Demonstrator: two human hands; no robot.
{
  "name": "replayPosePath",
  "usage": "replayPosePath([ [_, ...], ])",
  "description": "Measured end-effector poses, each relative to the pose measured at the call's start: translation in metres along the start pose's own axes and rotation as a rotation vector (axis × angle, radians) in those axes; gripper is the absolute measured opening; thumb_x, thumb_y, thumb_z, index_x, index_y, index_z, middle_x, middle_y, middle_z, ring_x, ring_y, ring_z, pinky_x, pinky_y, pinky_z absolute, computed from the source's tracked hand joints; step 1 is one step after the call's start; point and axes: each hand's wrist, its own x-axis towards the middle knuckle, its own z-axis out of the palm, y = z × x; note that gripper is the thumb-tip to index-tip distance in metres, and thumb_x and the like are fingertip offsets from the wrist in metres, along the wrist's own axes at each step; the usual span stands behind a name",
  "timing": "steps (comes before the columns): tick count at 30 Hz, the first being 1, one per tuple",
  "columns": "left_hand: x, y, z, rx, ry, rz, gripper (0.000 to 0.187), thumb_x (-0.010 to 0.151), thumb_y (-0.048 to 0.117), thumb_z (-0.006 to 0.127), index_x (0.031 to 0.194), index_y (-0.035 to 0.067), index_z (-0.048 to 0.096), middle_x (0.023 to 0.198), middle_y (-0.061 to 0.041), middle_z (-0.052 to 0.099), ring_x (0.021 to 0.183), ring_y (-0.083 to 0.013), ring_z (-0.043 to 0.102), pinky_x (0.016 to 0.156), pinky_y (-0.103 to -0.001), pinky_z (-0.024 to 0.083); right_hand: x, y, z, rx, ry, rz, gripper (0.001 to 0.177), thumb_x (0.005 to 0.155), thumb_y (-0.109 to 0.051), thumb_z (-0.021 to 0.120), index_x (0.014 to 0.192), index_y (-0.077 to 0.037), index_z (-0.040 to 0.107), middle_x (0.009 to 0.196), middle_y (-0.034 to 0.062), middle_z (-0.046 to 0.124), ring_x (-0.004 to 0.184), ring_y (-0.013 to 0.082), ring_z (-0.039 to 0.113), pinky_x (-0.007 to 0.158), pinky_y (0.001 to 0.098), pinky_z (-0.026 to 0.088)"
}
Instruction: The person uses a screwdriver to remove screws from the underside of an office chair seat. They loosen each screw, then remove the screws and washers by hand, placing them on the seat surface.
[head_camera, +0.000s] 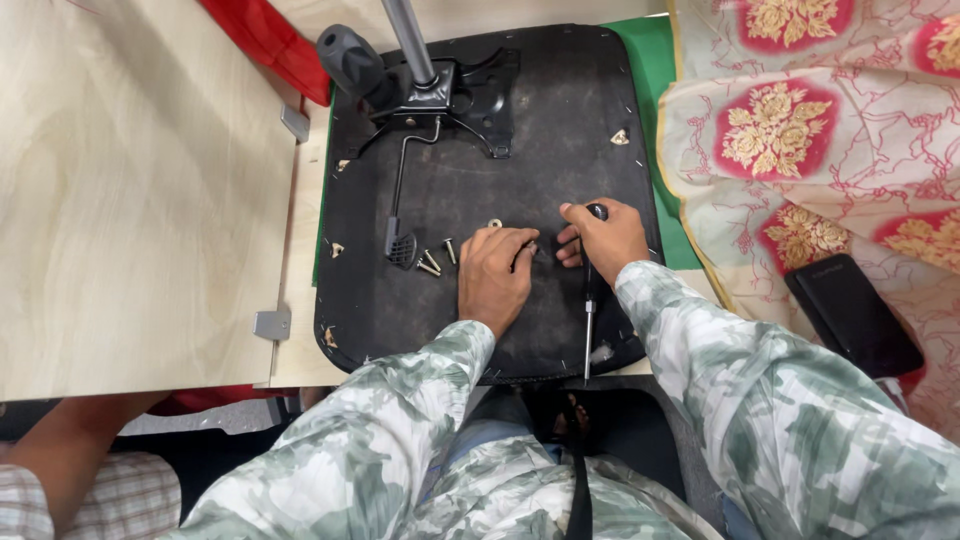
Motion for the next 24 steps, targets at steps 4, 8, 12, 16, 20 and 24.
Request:
replayPosePath([
  [4, 0.0, 0.001, 0.002, 0.015, -0.018, 0.04, 0.014, 0.089, 0.012, 0.072, 0.102, 0.008, 0.075, 0.1, -0.005, 0.074, 0.105, -0.0262, 0.066, 0.1, -0.043, 0.046, -0.003, 0.001, -0.001, 0.008, 0.001, -0.034, 0.03, 0.091, -0.021, 0.07, 0.102, 0.006, 0.064, 0.077, 0.0162, 0.07, 0.058, 0.0234, 0.071, 0.052, 0.0345, 0.059],
  [8, -0.004, 0.0, 0.002, 0.067, 0.035, 0.1, 0.013, 0.089, 0.009, 0.071, 0.1, 0.009, 0.075, 0.098, -0.003, 0.073, 0.103, -0.0248, 0.066, 0.102, -0.042, 0.046, -0.001, 0.005, 0.0, -0.025, 0.012, -0.048, 0.029, 0.091, -0.021, 0.069, 0.102, 0.006, 0.065, 0.077, 0.0141, 0.07, 0.059, 0.0227, 0.071, 0.053, 0.0338, 0.059],
  [12, -0.007, 0.006, -0.002, 0.054, 0.051, 0.099, 0.011, 0.088, 0.008, 0.071, 0.098, 0.007, 0.075, 0.096, -0.003, 0.074, 0.101, -0.0224, 0.067, 0.102, -0.041, 0.043, 0.007, 0.005, -0.004, 0.023, -0.085, -0.049, 0.024, 0.087, -0.012, 0.065, 0.107, 0.001, 0.058, 0.08, 0.0099, 0.065, 0.062, 0.0206, 0.067, 0.056, 0.0348, 0.059],
  [16, -0.021, 0.016, -0.009, -0.01, 0.033, 0.114, 0.012, 0.086, 0.009, 0.072, 0.097, 0.006, 0.076, 0.096, -0.004, 0.074, 0.101, -0.0231, 0.067, 0.103, -0.042, 0.042, 0.014, -0.004, -0.018, 0.122, -0.149, 0.001, 0.033, 0.081, -0.001, 0.059, 0.113, -0.005, 0.055, 0.085, 0.0082, 0.063, 0.065, 0.0198, 0.065, 0.059, 0.0356, 0.057],
  [20, -0.031, 0.026, -0.007, -0.154, -0.112, 0.134, 0.014, 0.087, 0.009, 0.072, 0.099, 0.006, 0.076, 0.096, -0.005, 0.074, 0.101, -0.0237, 0.067, 0.099, -0.04, 0.045, 0.007, -0.025, -0.033, 0.172, -0.128, -0.127, 0.032, 0.084, 0.002, 0.062, 0.114, -0.003, 0.053, 0.091, 0.0109, 0.066, 0.073, 0.0205, 0.069, 0.064, 0.0348, 0.06],
  [24, -0.031, 0.037, 0.009, -0.264, -0.258, 0.185, 0.017, 0.084, 0.009, 0.072, 0.1, 0.006, 0.078, 0.096, -0.005, 0.074, 0.102, -0.0245, 0.066, 0.1, -0.04, 0.046, -0.019, -0.055, -0.043, 0.004, -0.021, -0.3, 0.035, 0.085, 0.003, 0.066, 0.116, -0.004, 0.051, 0.093, 0.0086, 0.066, 0.078, 0.0208, 0.072, 0.07, 0.0328, 0.063],
])
